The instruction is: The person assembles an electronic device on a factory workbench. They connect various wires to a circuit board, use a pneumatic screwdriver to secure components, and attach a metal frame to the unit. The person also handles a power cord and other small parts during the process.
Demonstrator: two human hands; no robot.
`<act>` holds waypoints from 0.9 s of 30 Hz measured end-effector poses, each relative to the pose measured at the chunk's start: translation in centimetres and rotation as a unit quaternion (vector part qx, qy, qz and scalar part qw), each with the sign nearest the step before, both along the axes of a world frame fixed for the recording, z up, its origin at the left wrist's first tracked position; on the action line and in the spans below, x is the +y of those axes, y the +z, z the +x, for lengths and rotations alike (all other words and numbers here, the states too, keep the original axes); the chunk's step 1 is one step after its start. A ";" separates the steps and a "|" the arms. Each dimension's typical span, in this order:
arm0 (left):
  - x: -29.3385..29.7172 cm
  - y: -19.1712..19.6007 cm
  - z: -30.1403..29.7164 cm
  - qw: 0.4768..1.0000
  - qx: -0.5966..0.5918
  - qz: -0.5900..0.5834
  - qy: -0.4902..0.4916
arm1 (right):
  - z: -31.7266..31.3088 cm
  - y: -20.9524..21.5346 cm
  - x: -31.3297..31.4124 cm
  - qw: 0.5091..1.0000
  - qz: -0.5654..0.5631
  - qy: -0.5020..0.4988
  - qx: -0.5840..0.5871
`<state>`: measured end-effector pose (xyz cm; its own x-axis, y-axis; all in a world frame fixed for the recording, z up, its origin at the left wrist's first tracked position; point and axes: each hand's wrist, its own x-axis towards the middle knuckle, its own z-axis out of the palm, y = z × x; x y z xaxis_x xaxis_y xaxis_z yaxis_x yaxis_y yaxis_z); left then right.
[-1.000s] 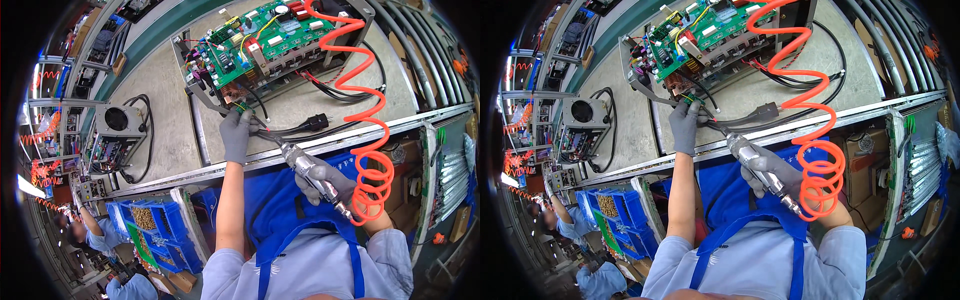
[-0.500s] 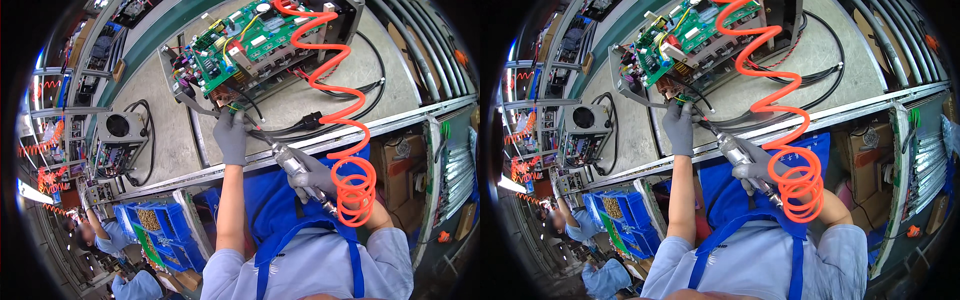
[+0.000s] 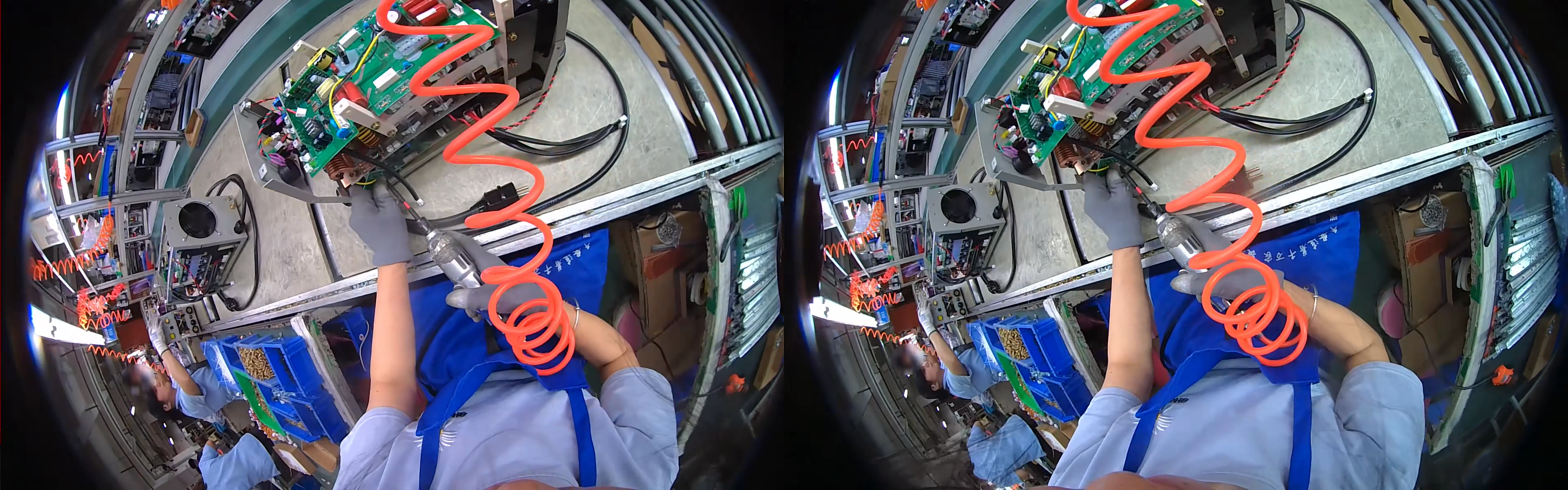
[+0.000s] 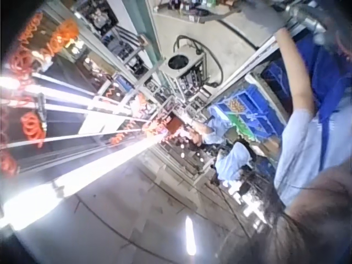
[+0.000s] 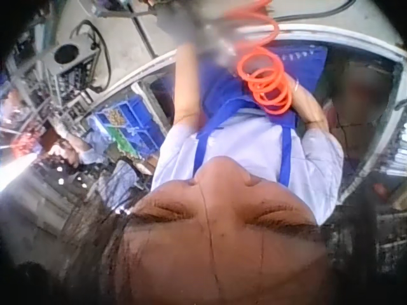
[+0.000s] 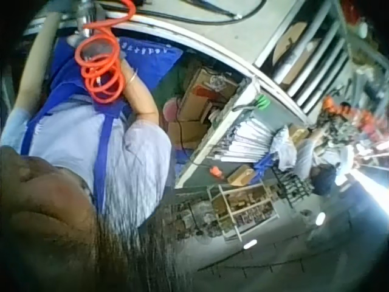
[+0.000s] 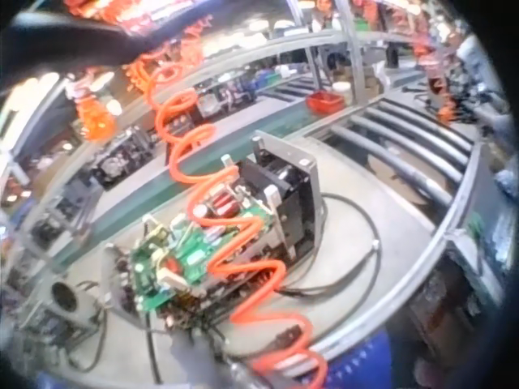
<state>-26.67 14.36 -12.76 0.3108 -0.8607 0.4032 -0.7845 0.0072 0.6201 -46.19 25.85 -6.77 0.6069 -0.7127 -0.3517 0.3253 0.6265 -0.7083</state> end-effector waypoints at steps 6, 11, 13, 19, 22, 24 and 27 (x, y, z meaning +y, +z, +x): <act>-1.0 -0.4 0.6 0.996 -0.080 0.023 0.026 | 1.3 -0.7 -0.3 0.996 -0.041 -0.012 0.076; -0.7 0.9 0.7 0.996 -0.060 0.058 -0.007 | 2.1 -0.9 -0.6 0.992 -0.056 -0.023 0.107; -0.5 0.8 1.5 0.994 -0.074 0.080 -0.009 | 2.3 -1.1 -0.6 0.992 -0.057 -0.017 0.108; 2.5 3.0 2.3 0.988 0.050 0.142 -0.046 | 2.7 -2.6 -1.1 0.988 -0.101 0.006 0.116; 4.7 4.9 3.6 0.990 0.134 0.016 -0.032 | 2.7 -3.3 -1.6 0.984 -0.106 0.028 0.138; 4.0 5.0 7.2 0.997 0.015 -0.071 -0.031 | 2.8 -1.9 -2.0 0.988 -0.070 0.052 0.129; 0.5 5.5 9.7 0.989 -0.073 -0.042 -0.120 | 3.7 -2.0 -1.4 0.987 -0.082 0.021 0.137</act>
